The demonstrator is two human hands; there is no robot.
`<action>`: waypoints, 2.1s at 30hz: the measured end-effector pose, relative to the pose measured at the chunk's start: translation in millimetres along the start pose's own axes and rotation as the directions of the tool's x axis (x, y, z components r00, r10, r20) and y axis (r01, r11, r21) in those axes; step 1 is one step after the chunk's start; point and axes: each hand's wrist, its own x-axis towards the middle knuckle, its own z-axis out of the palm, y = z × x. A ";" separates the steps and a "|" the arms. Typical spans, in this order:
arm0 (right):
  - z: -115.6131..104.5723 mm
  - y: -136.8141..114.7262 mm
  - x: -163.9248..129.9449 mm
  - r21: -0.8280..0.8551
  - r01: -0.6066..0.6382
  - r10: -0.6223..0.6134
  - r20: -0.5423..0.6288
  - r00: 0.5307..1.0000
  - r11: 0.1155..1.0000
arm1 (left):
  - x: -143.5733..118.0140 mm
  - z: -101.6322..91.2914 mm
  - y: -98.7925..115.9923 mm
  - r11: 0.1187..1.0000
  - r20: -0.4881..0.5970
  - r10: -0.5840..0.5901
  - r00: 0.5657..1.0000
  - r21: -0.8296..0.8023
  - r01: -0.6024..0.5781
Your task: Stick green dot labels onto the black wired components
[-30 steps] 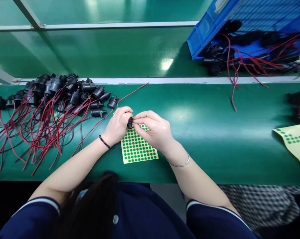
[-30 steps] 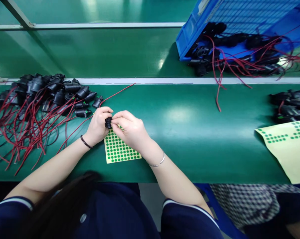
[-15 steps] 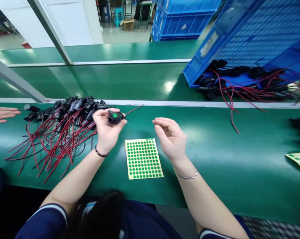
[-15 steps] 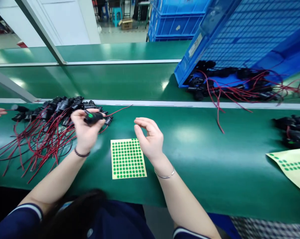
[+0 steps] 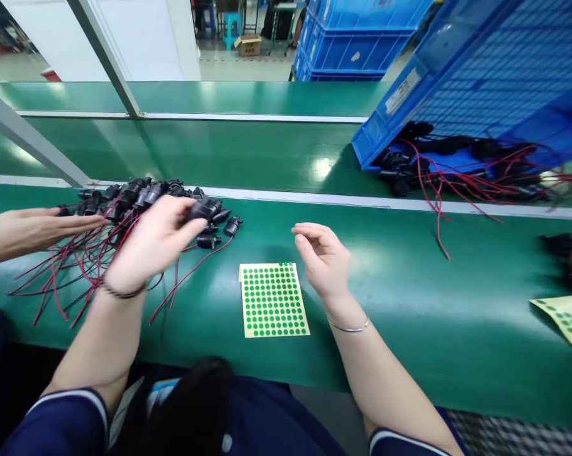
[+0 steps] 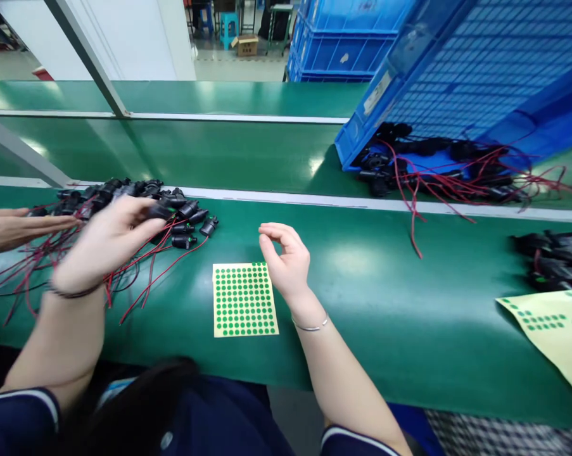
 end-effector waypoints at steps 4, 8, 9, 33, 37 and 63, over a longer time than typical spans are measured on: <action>0.2 15.0 2.3 0.009 -0.072 0.072 0.003 0.997 0.997 | 7.6 84.4 -7.5 0.947 0.115 -0.112 0.987 0.312 0.072; -1.5 23.3 1.0 -0.003 -0.127 0.127 -0.005 0.992 0.992 | 7.2 112.6 -18.4 0.882 0.137 -0.123 0.983 0.469 0.045; -2.0 24.6 0.4 -0.014 -0.130 0.130 -0.004 0.992 0.991 | 7.2 113.2 -20.3 0.880 0.147 -0.123 0.982 0.474 0.039; -154.0 180.1 233.9 -0.740 -0.258 0.274 -0.104 0.956 0.621 | -47.2 150.7 10.1 0.963 0.217 -0.048 0.975 -0.250 0.103; -159.8 183.7 235.8 -0.737 -0.246 0.249 -0.109 0.962 0.629 | -44.5 148.6 8.4 0.957 0.214 -0.057 0.975 -0.267 0.114; -147.3 121.5 138.4 -0.534 -0.260 0.346 0.066 0.936 0.805 | -45.3 155.9 1.7 0.937 0.165 0.044 0.985 -0.349 0.017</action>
